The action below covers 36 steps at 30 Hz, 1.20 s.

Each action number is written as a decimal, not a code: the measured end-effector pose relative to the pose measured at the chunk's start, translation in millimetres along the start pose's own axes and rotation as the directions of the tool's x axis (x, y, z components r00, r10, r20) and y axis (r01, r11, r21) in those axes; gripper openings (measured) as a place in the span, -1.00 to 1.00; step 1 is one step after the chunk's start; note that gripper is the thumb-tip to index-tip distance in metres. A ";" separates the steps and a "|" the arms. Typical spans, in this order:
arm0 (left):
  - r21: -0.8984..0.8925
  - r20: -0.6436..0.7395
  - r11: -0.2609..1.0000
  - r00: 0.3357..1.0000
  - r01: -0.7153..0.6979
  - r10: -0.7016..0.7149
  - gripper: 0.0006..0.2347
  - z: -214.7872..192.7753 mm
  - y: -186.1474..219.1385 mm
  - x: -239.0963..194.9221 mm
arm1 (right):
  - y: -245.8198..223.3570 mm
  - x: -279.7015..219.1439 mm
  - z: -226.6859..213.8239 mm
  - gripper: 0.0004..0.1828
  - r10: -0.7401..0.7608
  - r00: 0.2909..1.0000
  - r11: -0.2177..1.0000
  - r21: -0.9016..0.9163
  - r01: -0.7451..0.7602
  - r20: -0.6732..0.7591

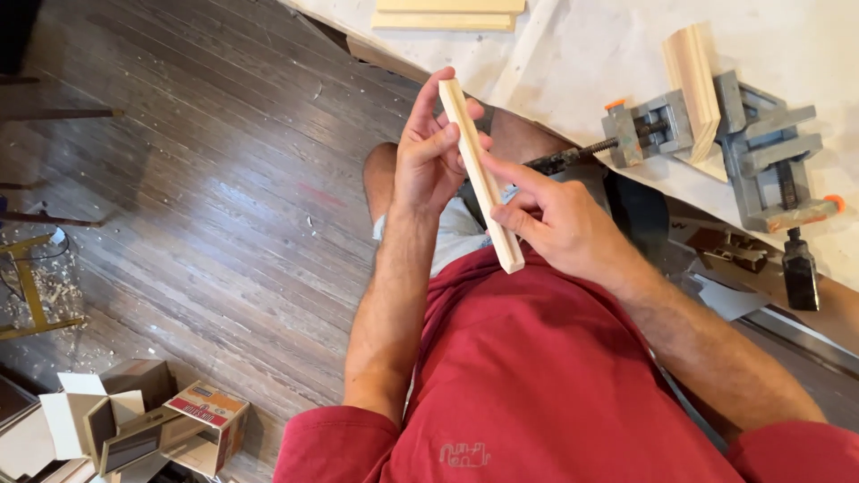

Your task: Assembling small wooden geometric frames by gluing and fitting thin wooden strips together on a workbench.

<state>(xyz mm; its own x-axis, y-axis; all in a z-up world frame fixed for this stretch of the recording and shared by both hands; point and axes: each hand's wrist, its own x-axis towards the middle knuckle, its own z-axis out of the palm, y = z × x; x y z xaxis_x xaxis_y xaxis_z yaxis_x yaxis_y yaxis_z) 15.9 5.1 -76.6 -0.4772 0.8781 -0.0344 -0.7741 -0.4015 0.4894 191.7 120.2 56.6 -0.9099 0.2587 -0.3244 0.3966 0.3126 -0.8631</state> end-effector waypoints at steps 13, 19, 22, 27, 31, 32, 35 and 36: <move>-0.105 0.152 0.994 0.988 -0.024 0.040 -0.40 -20.5 -1.0 12.3 | 1.9 -0.9 11.0 -0.12 0.019 0.985 0.832 0.543 -0.112 0.173; -0.136 0.174 0.991 0.984 -0.018 0.042 -0.40 -29.4 -9.4 14.5 | 9.8 -0.5 14.6 -0.09 0.056 0.989 0.854 0.508 -0.118 0.135; -0.147 0.185 0.989 0.981 -0.029 0.056 -0.39 -36.1 -12.5 14.1 | 8.4 -1.8 15.3 -0.09 0.046 0.989 0.877 0.468 -0.108 0.142; -0.162 0.210 0.986 0.975 -0.039 0.073 -0.39 -40.2 -13.7 12.4 | 2.1 -3.7 15.4 -0.08 0.049 0.985 0.903 0.414 -0.114 0.165; -0.160 0.212 0.987 0.975 -0.035 0.069 -0.40 -40.6 -12.8 11.0 | 1.1 -3.5 15.9 -0.07 0.051 0.983 0.901 0.417 -0.121 0.174; -0.161 0.213 0.987 0.975 -0.030 0.064 -0.40 -40.9 -12.9 10.8 | 0.7 -3.2 15.9 -0.07 0.045 0.983 0.901 0.418 -0.117 0.177; -0.153 0.199 0.988 0.978 -0.027 0.058 -0.39 -40.0 -12.8 10.2 | 0.3 -3.6 15.3 -0.07 0.055 0.982 0.898 0.421 -0.129 0.183; -0.153 0.198 0.988 0.979 -0.027 0.058 -0.39 -40.4 -13.3 10.1 | 0.7 -3.6 15.2 -0.07 0.055 0.981 0.898 0.421 -0.129 0.184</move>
<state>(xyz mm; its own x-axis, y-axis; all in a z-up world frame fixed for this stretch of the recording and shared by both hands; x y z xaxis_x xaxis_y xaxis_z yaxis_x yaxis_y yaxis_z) 4.6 8.8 -118.7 -0.4292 0.8876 0.1669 -0.8156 -0.4603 0.3506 193.4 105.6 51.3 -0.8935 0.1032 -0.4369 0.4223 -0.1373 -0.8960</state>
